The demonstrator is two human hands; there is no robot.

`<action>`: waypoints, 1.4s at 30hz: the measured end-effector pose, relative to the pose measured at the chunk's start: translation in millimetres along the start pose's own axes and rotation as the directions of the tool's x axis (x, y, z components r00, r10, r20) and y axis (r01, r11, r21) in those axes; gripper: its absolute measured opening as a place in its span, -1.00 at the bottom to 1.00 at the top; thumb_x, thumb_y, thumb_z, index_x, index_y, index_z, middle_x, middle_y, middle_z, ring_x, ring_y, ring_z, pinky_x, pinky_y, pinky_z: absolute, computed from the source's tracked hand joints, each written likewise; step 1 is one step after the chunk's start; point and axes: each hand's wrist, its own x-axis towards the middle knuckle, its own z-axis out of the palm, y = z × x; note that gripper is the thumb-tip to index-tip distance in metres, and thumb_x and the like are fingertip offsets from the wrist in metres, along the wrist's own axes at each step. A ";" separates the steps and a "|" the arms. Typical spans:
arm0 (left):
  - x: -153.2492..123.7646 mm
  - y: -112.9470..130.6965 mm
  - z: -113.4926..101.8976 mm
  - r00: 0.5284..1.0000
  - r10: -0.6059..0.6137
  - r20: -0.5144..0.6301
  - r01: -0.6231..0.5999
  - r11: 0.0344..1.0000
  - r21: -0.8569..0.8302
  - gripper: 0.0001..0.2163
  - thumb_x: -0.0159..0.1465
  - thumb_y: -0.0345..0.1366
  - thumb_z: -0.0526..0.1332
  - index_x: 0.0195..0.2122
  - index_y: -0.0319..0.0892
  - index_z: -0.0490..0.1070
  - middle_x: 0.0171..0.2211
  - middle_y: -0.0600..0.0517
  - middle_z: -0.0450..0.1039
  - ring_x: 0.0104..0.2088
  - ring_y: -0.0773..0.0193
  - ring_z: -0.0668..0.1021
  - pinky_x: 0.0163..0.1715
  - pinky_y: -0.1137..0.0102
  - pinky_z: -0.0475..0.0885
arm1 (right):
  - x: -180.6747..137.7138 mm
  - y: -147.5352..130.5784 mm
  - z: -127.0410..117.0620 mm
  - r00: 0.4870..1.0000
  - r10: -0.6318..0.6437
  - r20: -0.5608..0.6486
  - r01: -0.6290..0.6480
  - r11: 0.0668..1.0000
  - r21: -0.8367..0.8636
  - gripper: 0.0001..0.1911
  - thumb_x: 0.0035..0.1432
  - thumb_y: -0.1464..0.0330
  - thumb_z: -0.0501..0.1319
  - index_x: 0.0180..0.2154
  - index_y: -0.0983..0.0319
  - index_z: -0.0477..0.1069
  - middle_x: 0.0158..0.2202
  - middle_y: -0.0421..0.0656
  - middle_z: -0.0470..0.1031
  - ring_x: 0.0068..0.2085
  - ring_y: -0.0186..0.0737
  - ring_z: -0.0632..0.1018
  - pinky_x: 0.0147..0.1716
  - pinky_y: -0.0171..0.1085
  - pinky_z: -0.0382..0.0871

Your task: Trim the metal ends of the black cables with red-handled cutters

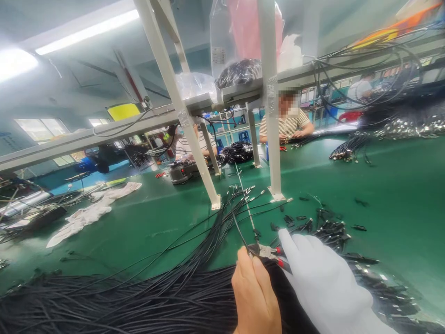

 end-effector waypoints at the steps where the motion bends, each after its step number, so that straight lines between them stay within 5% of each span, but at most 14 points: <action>1: 0.2 0.6 -0.6 0.999 -0.038 0.025 0.039 0.999 -0.021 -0.80 0.39 -0.25 0.10 -0.06 -0.17 0.43 0.11 -0.28 0.47 0.22 -0.10 0.39 0.23 -0.03 0.19 | -0.5 0.5 -0.4 1.000 0.000 0.011 0.000 1.000 0.022 -0.66 0.24 0.28 0.15 -0.02 0.33 0.42 -0.38 -0.10 0.41 -0.38 -0.15 0.38 -0.41 -0.20 0.17; 5: 2.1 5.7 -8.5 0.992 -0.105 0.076 0.110 0.992 -0.066 -0.80 0.39 -0.22 0.10 -0.07 -0.16 0.43 0.09 -0.28 0.49 0.30 -0.11 0.29 0.26 -0.07 0.09 | -1.4 -0.7 -3.0 0.998 0.006 0.059 -0.008 0.999 0.043 -0.73 0.23 0.26 0.15 -0.09 0.25 0.43 -0.41 -0.14 0.41 -0.42 -0.18 0.39 -0.44 -0.21 0.14; 11: 17.0 21.0 -34.0 0.961 -0.126 0.248 0.176 0.966 -0.190 -0.73 0.32 -0.08 0.20 -0.11 -0.15 0.46 -0.18 -0.23 0.61 0.04 -0.17 0.53 -0.04 0.03 0.42 | -6.1 3.9 -21.7 0.999 -0.019 0.039 0.013 0.990 0.138 -0.84 0.25 0.33 0.10 -0.21 0.17 0.44 -0.42 -0.12 0.44 -0.45 -0.19 0.42 -0.45 -0.23 0.21; 14: 17.9 24.4 -35.9 0.967 -0.133 0.217 0.175 0.966 -0.189 -0.73 0.32 -0.09 0.20 -0.10 -0.16 0.46 -0.20 -0.22 0.62 0.00 -0.15 0.55 -0.08 0.07 0.46 | -9.0 9.7 -25.4 0.996 -0.091 0.010 0.086 0.963 0.256 -0.85 0.27 0.30 0.10 -0.27 0.14 0.42 -0.43 -0.13 0.46 -0.50 -0.23 0.42 -0.50 -0.27 0.23; 19: 4.6 21.2 -20.6 0.978 -0.184 0.098 0.193 0.977 -0.093 -0.78 0.35 -0.19 0.18 -0.11 -0.18 0.50 0.02 -0.23 0.55 0.22 -0.16 0.38 0.18 -0.02 0.26 | -6.3 8.9 -21.3 0.988 -0.099 0.116 0.060 0.952 0.300 -0.78 0.27 0.23 0.12 -0.43 0.12 0.36 -0.62 -0.25 0.34 -0.64 -0.30 0.33 -0.63 -0.30 0.12; 22: -3.0 15.7 -11.4 0.986 -0.167 0.025 0.168 0.985 -0.030 -0.80 0.37 -0.28 0.15 -0.12 -0.21 0.53 0.15 -0.22 0.45 0.28 -0.14 0.31 0.26 -0.05 0.15 | -1.5 4.6 -23.3 0.992 -0.069 0.104 0.041 0.968 0.247 -0.86 0.26 0.29 0.11 -0.32 0.13 0.41 -0.53 -0.20 0.41 -0.57 -0.25 0.40 -0.57 -0.28 0.20; 26: -7.3 6.2 -8.9 1.000 -0.020 0.024 0.022 0.997 -0.075 -0.83 0.33 -0.40 0.19 -0.14 -0.22 0.56 0.10 -0.27 0.49 0.22 -0.19 0.41 0.22 -0.04 0.26 | 2.3 -2.1 -14.6 0.993 0.115 -0.023 -0.115 0.993 -0.001 -0.76 0.14 0.51 0.06 -0.19 0.27 0.44 -0.47 -0.07 0.41 -0.46 -0.11 0.42 -0.51 -0.18 0.25; 29: -5.1 3.5 -15.8 0.998 0.054 0.040 -0.049 0.991 -0.123 -0.81 0.29 -0.44 0.23 -0.10 -0.20 0.57 0.08 -0.26 0.51 0.20 -0.20 0.42 0.17 -0.02 0.32 | 1.4 -5.5 1.5 0.994 0.104 -0.028 -0.106 0.993 -0.059 -0.69 0.08 0.54 0.05 -0.13 0.29 0.42 -0.44 -0.05 0.40 -0.42 -0.09 0.39 -0.48 -0.15 0.25; 35: 18.7 13.8 -35.3 0.949 -0.120 0.292 0.168 0.975 -0.144 -0.83 0.25 -0.25 0.30 -0.14 -0.09 0.55 -0.09 -0.18 0.60 0.01 -0.15 0.55 -0.11 0.15 0.47 | 5.6 -1.6 15.3 0.965 0.177 -0.191 -0.198 0.975 -0.096 -0.71 0.10 0.57 0.03 -0.22 0.19 0.42 -0.51 -0.14 0.31 -0.46 -0.18 0.29 -0.50 -0.18 0.05; 38: 33.3 21.2 -35.8 0.879 -0.167 0.446 0.290 0.931 -0.223 -0.85 0.24 -0.13 0.29 -0.27 -0.06 0.52 -0.44 -0.07 0.56 -0.30 -0.02 0.58 -0.44 0.30 0.39 | 3.8 6.8 13.1 0.993 0.098 -0.069 -0.102 0.993 -0.059 -0.77 0.14 0.50 0.09 -0.19 0.19 0.43 -0.49 -0.17 0.33 -0.49 -0.22 0.29 -0.51 -0.20 0.02; 42: 43.4 32.0 -32.3 0.807 -0.185 0.560 0.412 0.857 -0.310 -0.76 0.23 -0.07 0.26 -0.50 -0.06 0.39 -0.69 0.05 0.25 -0.61 0.19 0.35 -0.63 0.34 0.11 | -2.7 21.0 17.6 0.993 -0.080 0.090 0.071 0.993 0.090 -0.64 0.13 0.32 0.21 -0.01 0.24 0.37 -0.38 -0.17 0.40 -0.44 -0.21 0.39 -0.50 -0.23 0.09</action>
